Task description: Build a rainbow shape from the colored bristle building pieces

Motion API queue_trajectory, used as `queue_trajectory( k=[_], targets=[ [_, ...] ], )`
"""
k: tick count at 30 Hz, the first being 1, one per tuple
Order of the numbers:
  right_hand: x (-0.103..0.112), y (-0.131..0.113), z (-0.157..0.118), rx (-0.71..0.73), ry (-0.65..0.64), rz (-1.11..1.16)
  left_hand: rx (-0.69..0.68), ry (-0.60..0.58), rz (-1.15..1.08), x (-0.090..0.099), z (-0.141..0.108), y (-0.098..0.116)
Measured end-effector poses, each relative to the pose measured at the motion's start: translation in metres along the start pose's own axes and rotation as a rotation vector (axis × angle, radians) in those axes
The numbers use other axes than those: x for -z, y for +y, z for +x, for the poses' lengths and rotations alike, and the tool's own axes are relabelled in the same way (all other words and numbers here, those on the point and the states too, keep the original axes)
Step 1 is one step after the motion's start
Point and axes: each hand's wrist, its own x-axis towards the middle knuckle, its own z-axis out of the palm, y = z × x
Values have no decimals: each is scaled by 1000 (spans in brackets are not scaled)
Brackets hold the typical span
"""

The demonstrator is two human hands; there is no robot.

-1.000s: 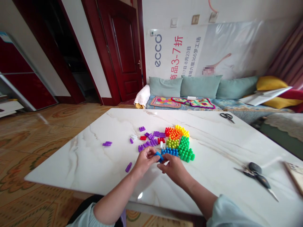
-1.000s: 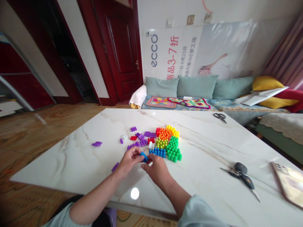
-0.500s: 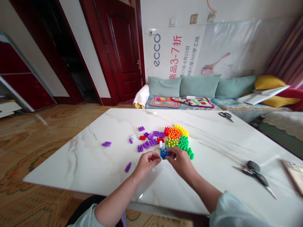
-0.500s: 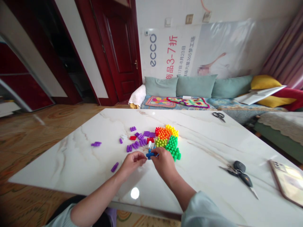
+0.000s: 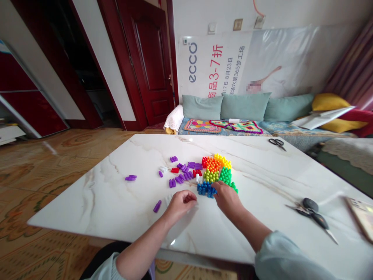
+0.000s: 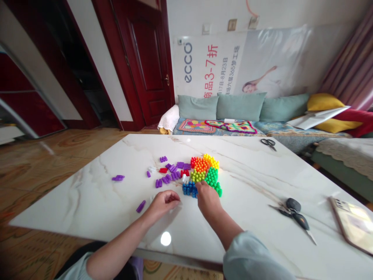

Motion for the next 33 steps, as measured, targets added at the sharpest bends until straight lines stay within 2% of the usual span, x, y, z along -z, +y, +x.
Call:
queue_trajectory(
  k=[4, 8, 12, 15, 17, 19, 22, 25, 29, 33],
  targets=[
    [9, 2, -4, -66, 4, -38, -3, -9, 20, 1, -2, 4],
    [5, 6, -9, -31, -137, -15, -68, 14, 226, 14, -6, 16],
    [-5, 4, -8, 26, -193, -4, -215, 173, 468, 49, -6, 28],
    [-6, -1, -8, 41, -192, -9, -203, 300, 573, 79, -4, 31],
    [-3, -4, -9, 46, -196, -11, -138, 294, 615, 94, -5, 29],
    [-1, -7, -11, 48, -212, -18, -73, 192, 676, 103, -7, 25],
    [2, -9, -13, 51, -230, -33, -65, 2, 767, 106, -12, 16],
    [2, -10, -13, 53, -231, -39, -118, -74, 783, 100, -14, 11],
    [1, -12, -14, 63, -233, -42, -136, -56, 805, 90, -11, 13],
    [0, -14, -15, 62, -219, -2, -115, 72, 769, 75, -4, 17]
  ],
)
